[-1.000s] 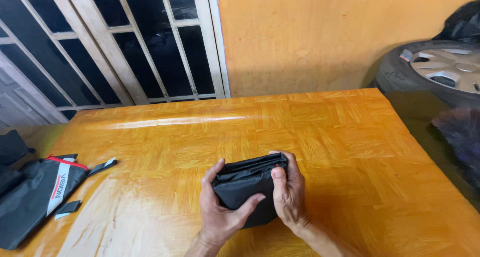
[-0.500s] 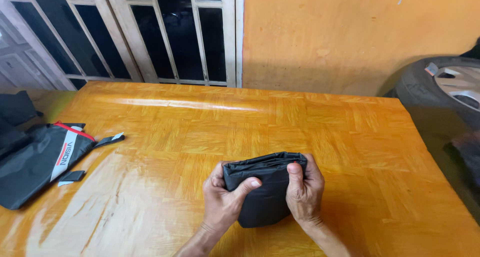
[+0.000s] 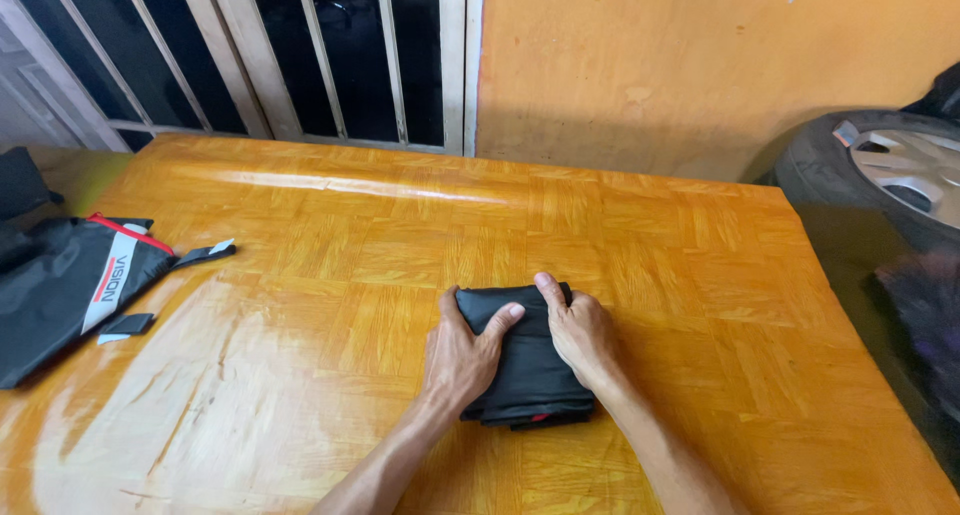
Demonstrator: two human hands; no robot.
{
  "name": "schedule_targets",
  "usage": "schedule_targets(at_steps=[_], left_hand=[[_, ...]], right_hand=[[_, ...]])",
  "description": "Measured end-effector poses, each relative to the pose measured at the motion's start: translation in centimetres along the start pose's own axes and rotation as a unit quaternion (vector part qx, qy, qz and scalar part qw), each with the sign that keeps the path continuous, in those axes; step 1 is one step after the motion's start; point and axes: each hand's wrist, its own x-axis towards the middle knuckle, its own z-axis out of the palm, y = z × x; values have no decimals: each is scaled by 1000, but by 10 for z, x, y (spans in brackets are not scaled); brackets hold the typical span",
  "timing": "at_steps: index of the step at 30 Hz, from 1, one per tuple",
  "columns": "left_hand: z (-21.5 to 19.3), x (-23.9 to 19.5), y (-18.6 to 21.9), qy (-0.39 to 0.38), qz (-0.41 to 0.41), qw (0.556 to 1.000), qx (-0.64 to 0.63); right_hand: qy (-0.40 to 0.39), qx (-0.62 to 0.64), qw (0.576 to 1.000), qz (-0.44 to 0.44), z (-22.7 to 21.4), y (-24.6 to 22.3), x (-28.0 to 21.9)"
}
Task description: The person folds a long black fabric item with red accents on a wooden table. They smooth the fabric, fold it lengthwise multiple times, then fold it into a compact rectangular bundle and place it on the table.
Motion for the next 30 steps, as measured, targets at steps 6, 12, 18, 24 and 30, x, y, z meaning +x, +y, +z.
schedule_targets(at_steps=[6, 12, 18, 24, 30], left_hand=[[4, 12, -12, 15, 6, 1000, 7], [2, -2, -5, 39, 50, 997, -38], [-11, -7, -28, 42, 382, 922, -39], [-10, 3, -45, -4, 500, 862, -81], [-33, -2, -24, 2, 621, 783, 39]], right_hand=[[-22, -20, 999, 13, -3, 0, -4], [42, 96, 993, -60, 4, 17, 1], [190, 186, 875, -405, -9, 44, 3], [197, 195, 871, -405, -4, 74, 24], [196, 208, 865, -413, 0, 76, 27]])
